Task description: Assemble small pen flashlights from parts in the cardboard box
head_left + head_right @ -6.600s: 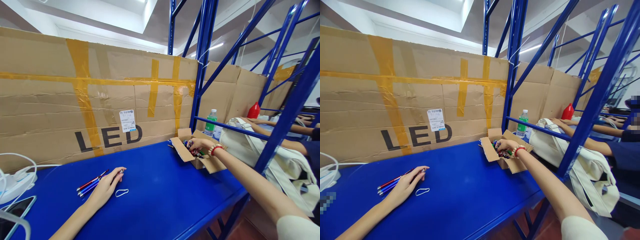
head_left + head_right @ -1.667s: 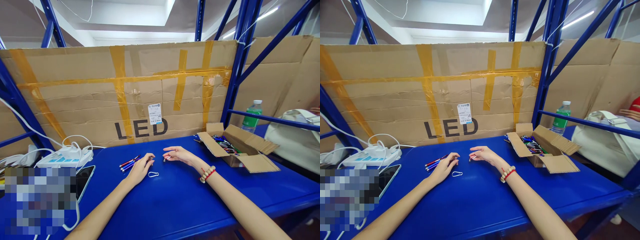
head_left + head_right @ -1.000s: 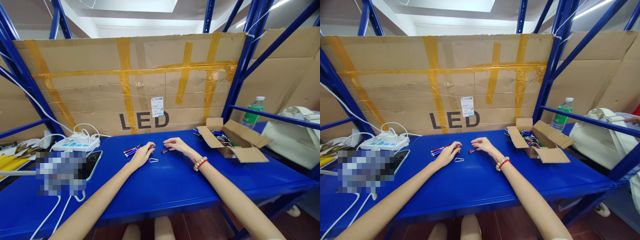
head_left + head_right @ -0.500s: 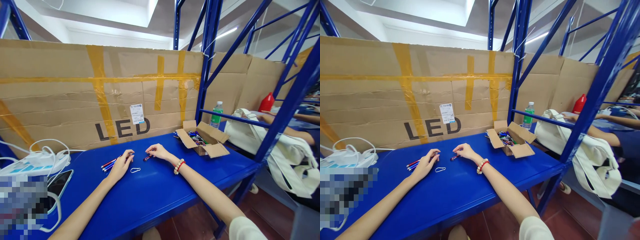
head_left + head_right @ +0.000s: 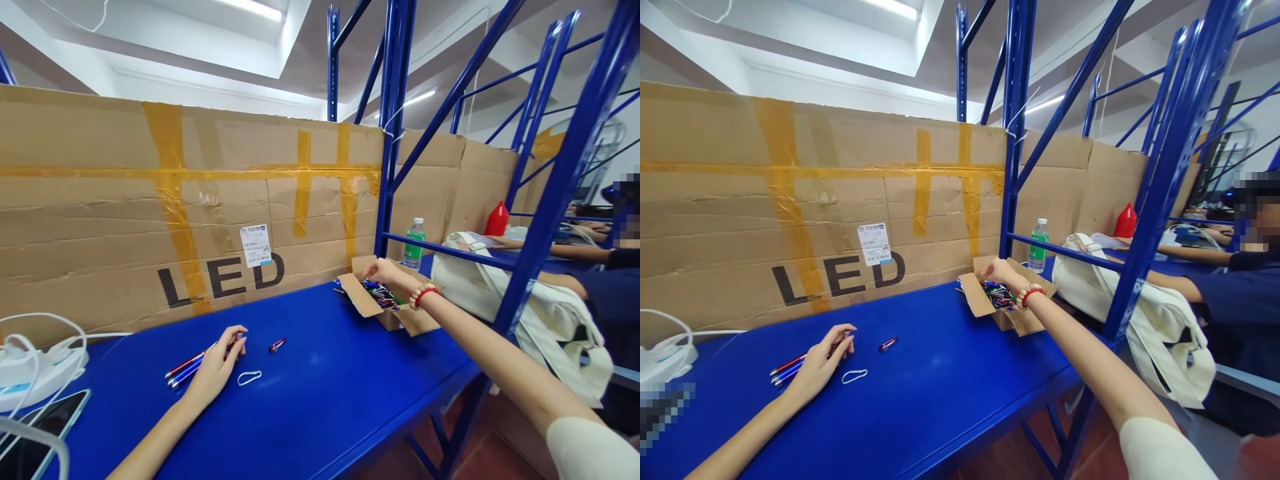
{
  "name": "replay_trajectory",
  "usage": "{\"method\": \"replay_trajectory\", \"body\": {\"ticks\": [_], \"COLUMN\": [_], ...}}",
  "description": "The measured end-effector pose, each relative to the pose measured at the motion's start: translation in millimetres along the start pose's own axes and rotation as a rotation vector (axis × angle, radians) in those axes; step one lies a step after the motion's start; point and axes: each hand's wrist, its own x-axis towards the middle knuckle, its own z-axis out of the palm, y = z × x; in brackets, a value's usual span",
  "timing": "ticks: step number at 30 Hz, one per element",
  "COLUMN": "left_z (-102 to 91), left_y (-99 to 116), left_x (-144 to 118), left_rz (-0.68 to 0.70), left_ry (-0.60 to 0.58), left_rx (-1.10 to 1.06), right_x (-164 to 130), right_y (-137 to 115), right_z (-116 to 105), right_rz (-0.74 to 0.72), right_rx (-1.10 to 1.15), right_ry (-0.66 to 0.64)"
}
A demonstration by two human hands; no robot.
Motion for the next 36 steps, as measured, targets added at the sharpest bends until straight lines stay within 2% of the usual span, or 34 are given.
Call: {"method": "replay_trajectory", "body": {"ticks": [3, 6, 9, 12, 18, 22, 28, 33, 36], "left_z": [0.2, 0.5, 1.1, 1.3, 1.5, 1.5, 1.3, -0.1, -0.1], "left_y": [2, 2, 0, -2, -3, -4, -2, 2, 1], "left_x": [0, 0, 0, 0, 1, 1, 0, 0, 0], "left_rz": [-0.001, -0.007, -0.021, -0.031, -0.046, -0.039, -0.028, -0.028, -0.026], "left_ry": [0.01, 0.015, 0.011, 0.012, 0.001, -0.007, 0.001, 0.015, 0.019], "left_rx": [-0.001, 0.004, 0.009, 0.003, -0.006, -0.016, -0.019, -0.02, -0.031], "right_x": [8, 14, 22, 29, 26, 18, 10, 8, 7], "right_y": [27, 37, 38, 35, 23, 20, 27, 24, 21], "right_z": [1, 18, 33, 39, 47, 51, 44, 39, 35], "right_rz": [0.015, -0.086, -0.185, -0.21, -0.212, -0.247, -0.242, -0.144, -0.068], "right_rx": [-0.175, -0.279, -0.385, -0.489, -0.632, -0.646, -0.595, -0.452, -0.328], "right_ry": [0.036, -0.057, -0.124, -0.146, -0.059, 0.001, 0.057, 0.139, 0.134]}}
